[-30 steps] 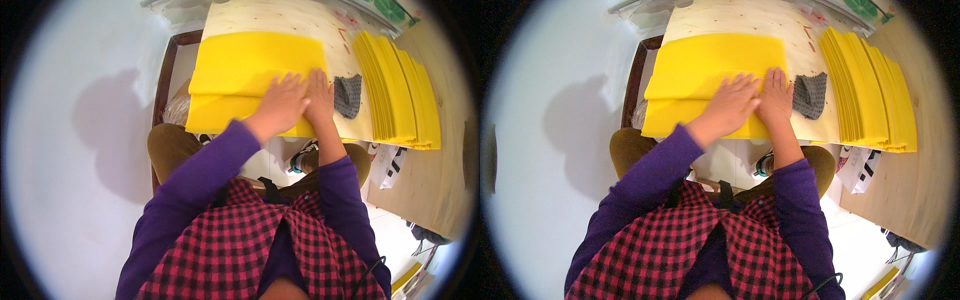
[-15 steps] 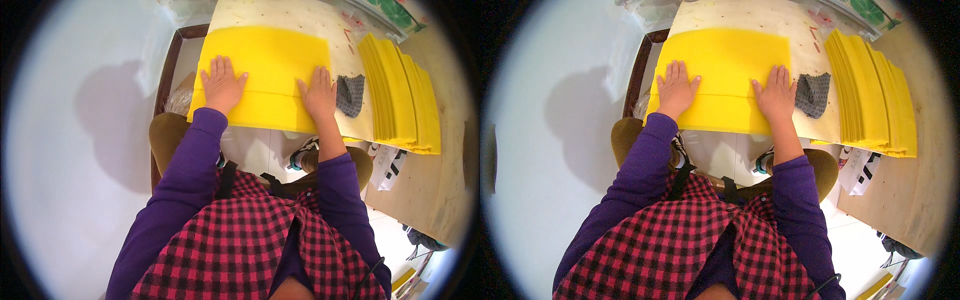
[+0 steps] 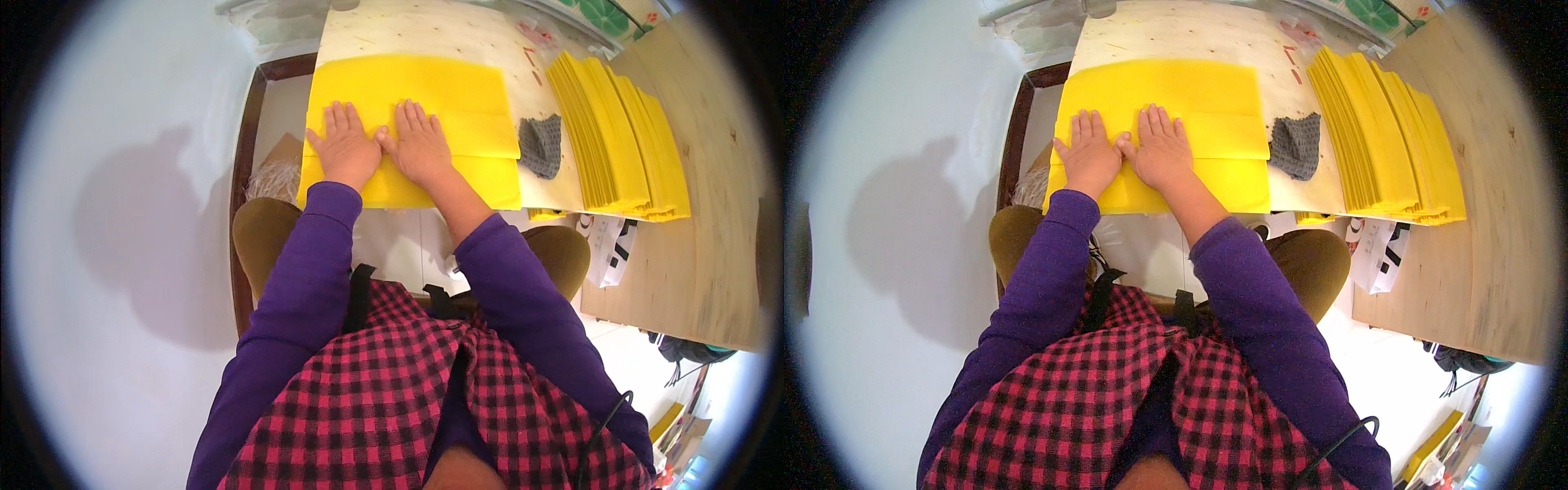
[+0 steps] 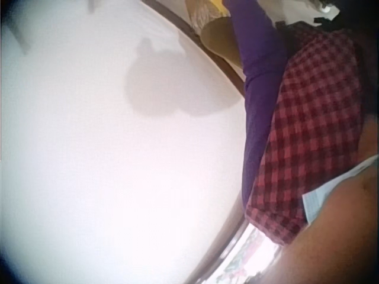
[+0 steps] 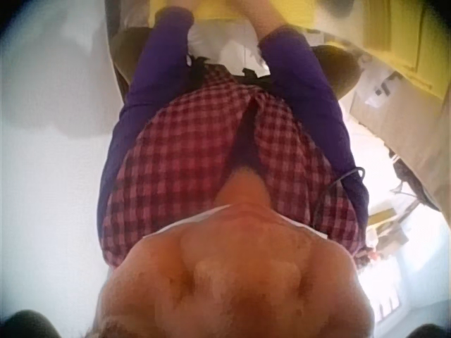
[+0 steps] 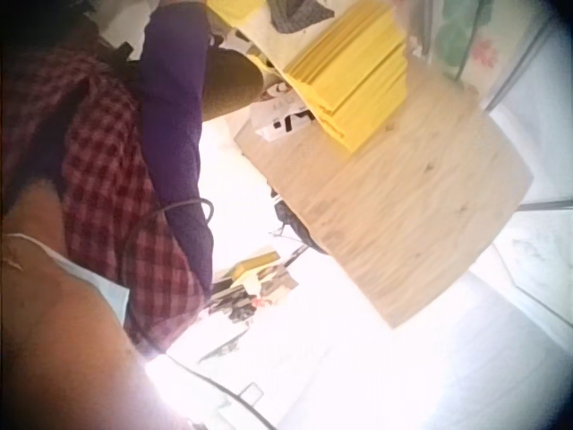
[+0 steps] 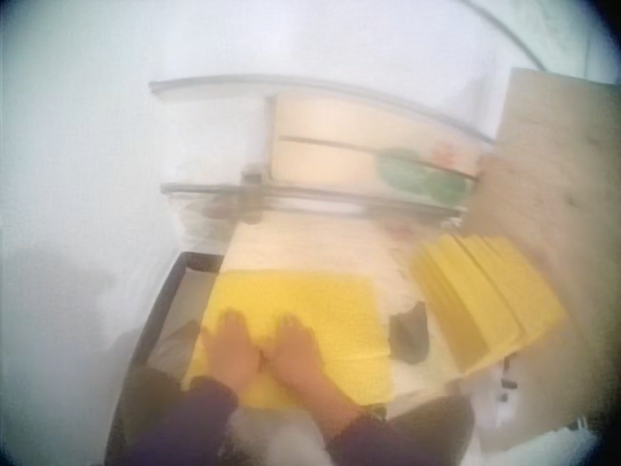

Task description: The person folds yellow sheets on a wooden table, aligning edges and pressing creases. They repeatedly pick up sheets, fold them in half, and stack them on the right side of the table.

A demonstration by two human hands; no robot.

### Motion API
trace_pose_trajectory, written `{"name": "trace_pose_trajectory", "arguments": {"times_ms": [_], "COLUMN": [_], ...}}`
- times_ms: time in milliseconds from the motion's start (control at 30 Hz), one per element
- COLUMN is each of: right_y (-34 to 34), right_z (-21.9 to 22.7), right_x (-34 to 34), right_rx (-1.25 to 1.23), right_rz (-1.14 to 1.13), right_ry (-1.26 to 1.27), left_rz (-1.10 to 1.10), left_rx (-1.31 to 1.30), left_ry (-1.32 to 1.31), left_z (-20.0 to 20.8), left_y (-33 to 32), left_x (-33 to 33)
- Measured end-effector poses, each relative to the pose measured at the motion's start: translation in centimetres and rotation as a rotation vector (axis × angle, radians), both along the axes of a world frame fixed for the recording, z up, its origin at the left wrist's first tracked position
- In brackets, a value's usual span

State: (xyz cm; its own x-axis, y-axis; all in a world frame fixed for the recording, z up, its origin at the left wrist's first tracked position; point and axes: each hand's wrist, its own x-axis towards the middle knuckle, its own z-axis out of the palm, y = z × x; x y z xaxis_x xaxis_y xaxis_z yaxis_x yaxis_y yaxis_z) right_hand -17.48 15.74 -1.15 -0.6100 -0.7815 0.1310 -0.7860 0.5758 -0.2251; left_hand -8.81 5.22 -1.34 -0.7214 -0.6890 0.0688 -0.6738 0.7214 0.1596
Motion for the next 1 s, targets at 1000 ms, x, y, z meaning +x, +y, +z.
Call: {"name": "trace_pose_trajectory", "arguments": {"times_ms": [1000], "right_y": [9.3], "right_z": [-0.3], "right_x": [-5.8], "right_rx": [0.170], "right_rz": [-0.313], "right_ry": [0.075], "left_rz": [-0.523], "left_rx": [0.014], "left_ry": [0.077], "left_z": [1.8], "left_y": [7.3], "left_x": [-2.5]}}
